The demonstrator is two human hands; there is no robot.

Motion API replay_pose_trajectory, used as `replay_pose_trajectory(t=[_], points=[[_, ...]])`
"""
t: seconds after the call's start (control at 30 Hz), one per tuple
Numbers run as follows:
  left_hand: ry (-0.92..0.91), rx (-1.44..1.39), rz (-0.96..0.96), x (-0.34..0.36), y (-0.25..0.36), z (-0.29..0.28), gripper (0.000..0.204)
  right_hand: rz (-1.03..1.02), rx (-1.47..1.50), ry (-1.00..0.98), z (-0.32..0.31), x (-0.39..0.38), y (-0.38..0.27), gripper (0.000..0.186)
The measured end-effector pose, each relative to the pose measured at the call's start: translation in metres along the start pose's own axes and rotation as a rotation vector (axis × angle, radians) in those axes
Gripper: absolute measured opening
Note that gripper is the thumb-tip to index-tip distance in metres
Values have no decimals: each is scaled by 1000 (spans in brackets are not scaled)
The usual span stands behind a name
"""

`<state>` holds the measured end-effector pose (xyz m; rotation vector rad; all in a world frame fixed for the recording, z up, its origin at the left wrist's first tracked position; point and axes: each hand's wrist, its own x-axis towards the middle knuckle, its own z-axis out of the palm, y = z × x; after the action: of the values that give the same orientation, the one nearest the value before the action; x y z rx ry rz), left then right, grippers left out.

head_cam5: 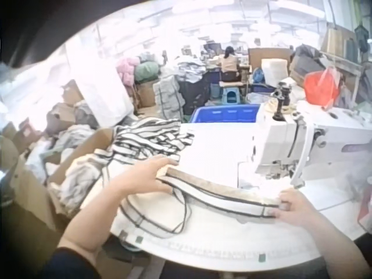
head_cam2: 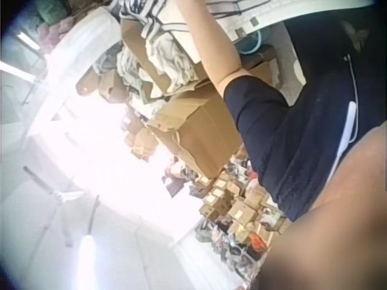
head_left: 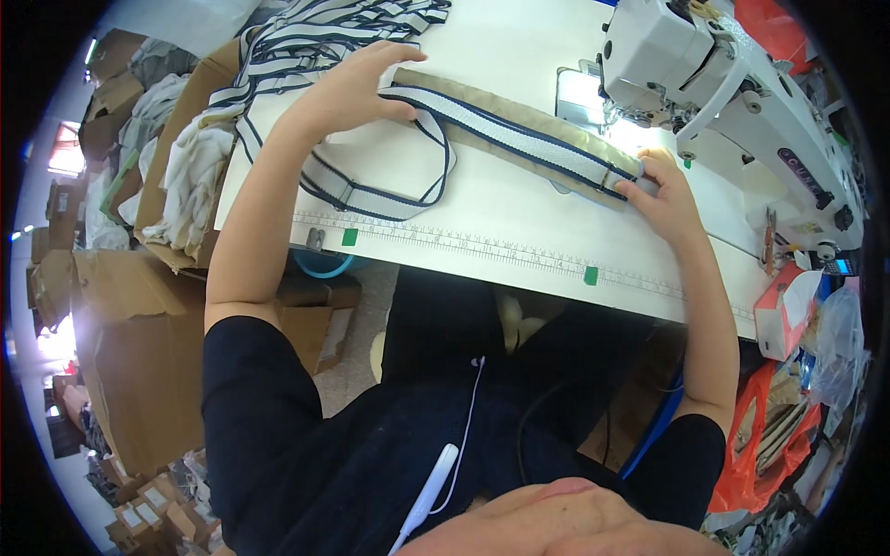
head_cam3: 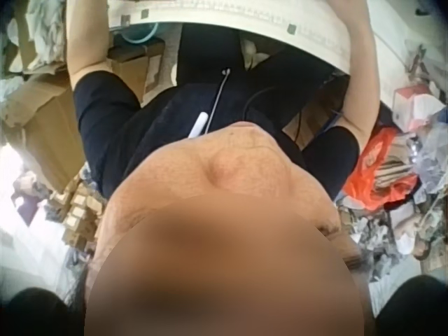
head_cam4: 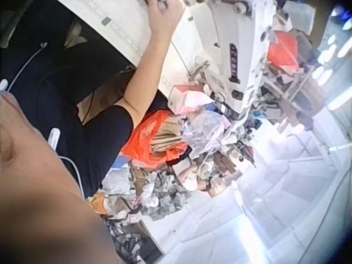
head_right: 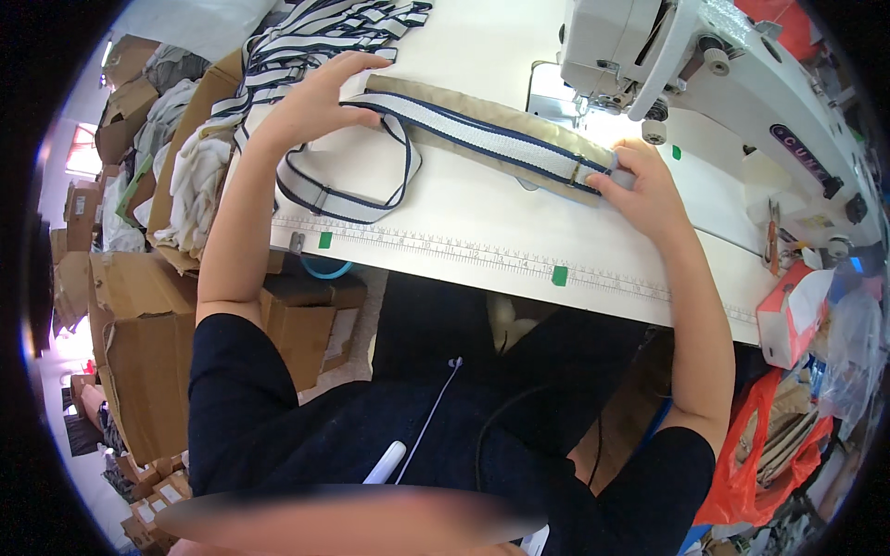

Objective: Using an industrial sewing machine to assemble fabric and padded components for bags or straps.

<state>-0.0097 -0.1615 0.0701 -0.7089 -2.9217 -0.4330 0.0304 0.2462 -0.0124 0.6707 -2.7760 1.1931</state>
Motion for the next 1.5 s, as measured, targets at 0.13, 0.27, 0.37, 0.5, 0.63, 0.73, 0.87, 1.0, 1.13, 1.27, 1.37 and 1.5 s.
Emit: replay_pose_trajectory(t=[0.13,0.27,0.37,0.5,0.63,0.73,0.87,1.0,1.13,1.27,1.37,1.5], points=[[-80,-137,160,12,48,17,70,20,15,3,1,-1,-1,23],[-80,0,301,26,63,49,68,2,6,19,-1,0,-2,21],[-240,-24,163,32,66,50,59,29,-17,-27,-2,-1,0,24],[-263,-20,107,27,60,46,48,80,19,98,8,0,-6,33],[-233,-17,116,18,61,45,45,109,8,108,5,-2,-15,34],[-232,-11,143,17,60,47,41,-150,-108,77,4,-4,-3,30],[-209,-9,122,14,55,46,37,-146,-125,80,3,-3,-8,28],[-183,-41,97,6,41,43,36,-242,-211,66,4,2,-17,33],[-132,-42,191,0,16,48,35,-263,-264,47,2,-1,-2,40],[-139,-101,207,-4,11,45,35,-287,-229,53,3,-6,-13,46],[-126,-26,230,-11,11,42,36,-444,-319,9,6,-6,-31,53],[-127,23,226,-15,14,38,44,-550,-390,-123,7,-3,-41,55]])
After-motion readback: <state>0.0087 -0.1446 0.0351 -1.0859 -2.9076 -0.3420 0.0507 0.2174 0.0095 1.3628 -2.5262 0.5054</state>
